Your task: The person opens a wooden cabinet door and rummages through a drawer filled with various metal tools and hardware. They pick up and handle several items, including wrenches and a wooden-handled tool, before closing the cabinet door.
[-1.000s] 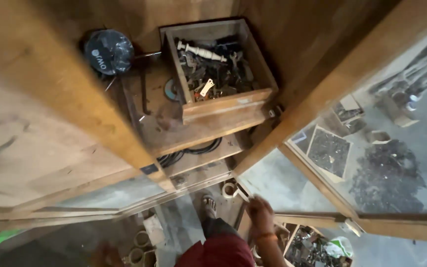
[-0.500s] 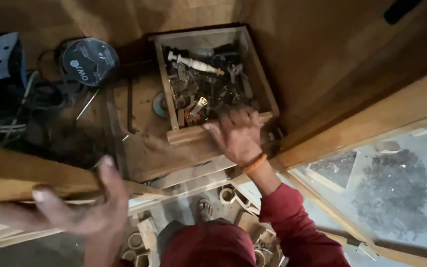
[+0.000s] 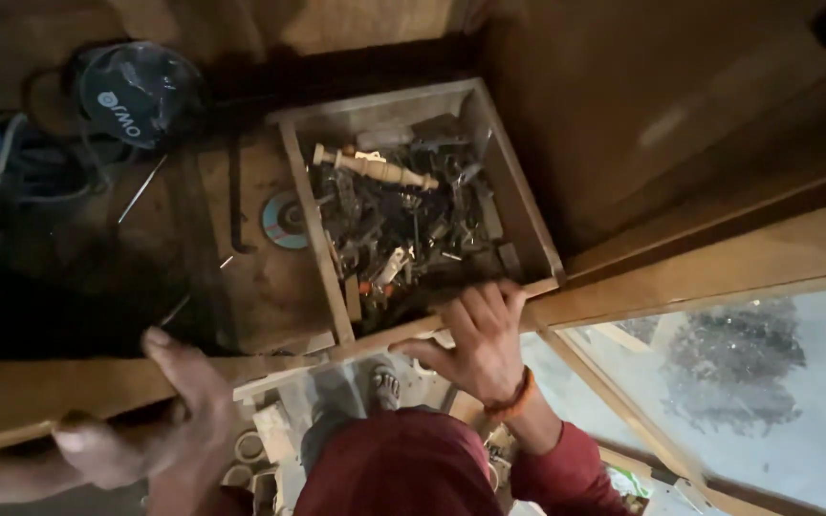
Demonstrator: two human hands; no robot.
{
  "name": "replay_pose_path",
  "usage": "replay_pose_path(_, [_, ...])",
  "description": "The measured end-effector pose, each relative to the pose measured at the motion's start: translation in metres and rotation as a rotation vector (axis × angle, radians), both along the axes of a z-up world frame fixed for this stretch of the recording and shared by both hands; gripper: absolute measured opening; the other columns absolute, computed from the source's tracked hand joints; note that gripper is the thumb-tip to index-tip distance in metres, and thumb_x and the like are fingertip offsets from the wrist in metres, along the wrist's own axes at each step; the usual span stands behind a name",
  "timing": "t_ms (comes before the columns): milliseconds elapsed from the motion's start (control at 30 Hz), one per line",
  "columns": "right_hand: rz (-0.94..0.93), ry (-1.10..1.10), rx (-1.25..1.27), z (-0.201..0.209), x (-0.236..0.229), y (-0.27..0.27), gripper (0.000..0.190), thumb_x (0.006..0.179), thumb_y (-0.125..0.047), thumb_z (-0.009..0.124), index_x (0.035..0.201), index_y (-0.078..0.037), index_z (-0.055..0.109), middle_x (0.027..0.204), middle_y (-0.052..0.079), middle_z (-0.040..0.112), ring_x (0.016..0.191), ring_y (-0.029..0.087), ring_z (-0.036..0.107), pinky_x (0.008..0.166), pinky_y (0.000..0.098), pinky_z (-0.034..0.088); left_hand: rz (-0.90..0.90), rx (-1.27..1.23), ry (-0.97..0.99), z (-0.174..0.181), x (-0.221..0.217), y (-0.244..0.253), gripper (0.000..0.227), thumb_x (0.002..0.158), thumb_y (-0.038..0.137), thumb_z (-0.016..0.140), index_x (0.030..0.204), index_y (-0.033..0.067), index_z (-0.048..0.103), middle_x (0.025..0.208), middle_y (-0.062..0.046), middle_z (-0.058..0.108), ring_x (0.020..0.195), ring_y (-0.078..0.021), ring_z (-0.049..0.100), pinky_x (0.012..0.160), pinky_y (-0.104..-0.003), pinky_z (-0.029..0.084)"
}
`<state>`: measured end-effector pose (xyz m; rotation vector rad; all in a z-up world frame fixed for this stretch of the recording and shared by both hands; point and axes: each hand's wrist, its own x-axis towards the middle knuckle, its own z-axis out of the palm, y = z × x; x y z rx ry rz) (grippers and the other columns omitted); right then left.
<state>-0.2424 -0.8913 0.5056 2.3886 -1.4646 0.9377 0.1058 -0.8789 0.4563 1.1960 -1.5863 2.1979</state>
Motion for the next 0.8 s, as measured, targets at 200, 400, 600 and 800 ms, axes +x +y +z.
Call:
replay_pose_path(200, [0.051,-0.04,0.001,0.014,0.003,0.01,0.054,0.08,-0.054,0.082,0.1,-0.006,0.071,0.097,0.01,0.064,0.095,0.029,0.056,0.096,0.0499,0.039,-0.062,0.244,0.4,0.037,-0.005,0.018,0.061,0.092,0.012,0.089,0.138,-0.0046,0.051,0.146,-0.041,0.029,0.125,-0.0469,0.06,0.103,-0.045,0.062])
replay_pose_path(400, [0.04,-0.314,-0.23,-0.047,-0.037,0.031,0.021,0.092,-0.022,0.073,0.105,-0.006,0.07,0.109,0.012,0.073,0.109,0.028,0.067,0.104,0.0477,0.052,0.083,0.126,0.617,-0.07,0.017,0.028,0.09,0.088,0.03,0.09,0.147,-0.0063,0.033,0.15,-0.029,0.028,0.121,-0.0421,0.064,0.099,-0.045,0.061])
replay_pose_path(600, [-0.21,-0.526,-0.208,-0.017,-0.046,0.047,0.013,0.096,0.007,0.064,0.107,0.002,0.066,0.105,0.017,0.07,0.096,0.027,0.072,0.085,0.0342,0.061,0.344,-0.339,0.526,-0.268,0.093,0.054,0.089,0.092,0.051,0.087,0.144,0.0016,0.035,0.131,-0.013,0.043,0.095,-0.0268,0.061,0.083,-0.036,0.056])
replay_pose_path(800, [-0.224,-0.537,-0.165,-0.008,-0.043,0.043,0.017,0.095,0.012,0.066,0.109,0.003,0.065,0.104,0.018,0.07,0.098,0.026,0.073,0.087,0.0358,0.061,0.454,-0.541,0.129,-0.13,0.05,0.031,0.063,0.092,0.057,0.078,0.13,0.0134,0.052,0.099,-0.008,0.049,0.073,-0.0147,0.054,0.067,-0.028,0.048])
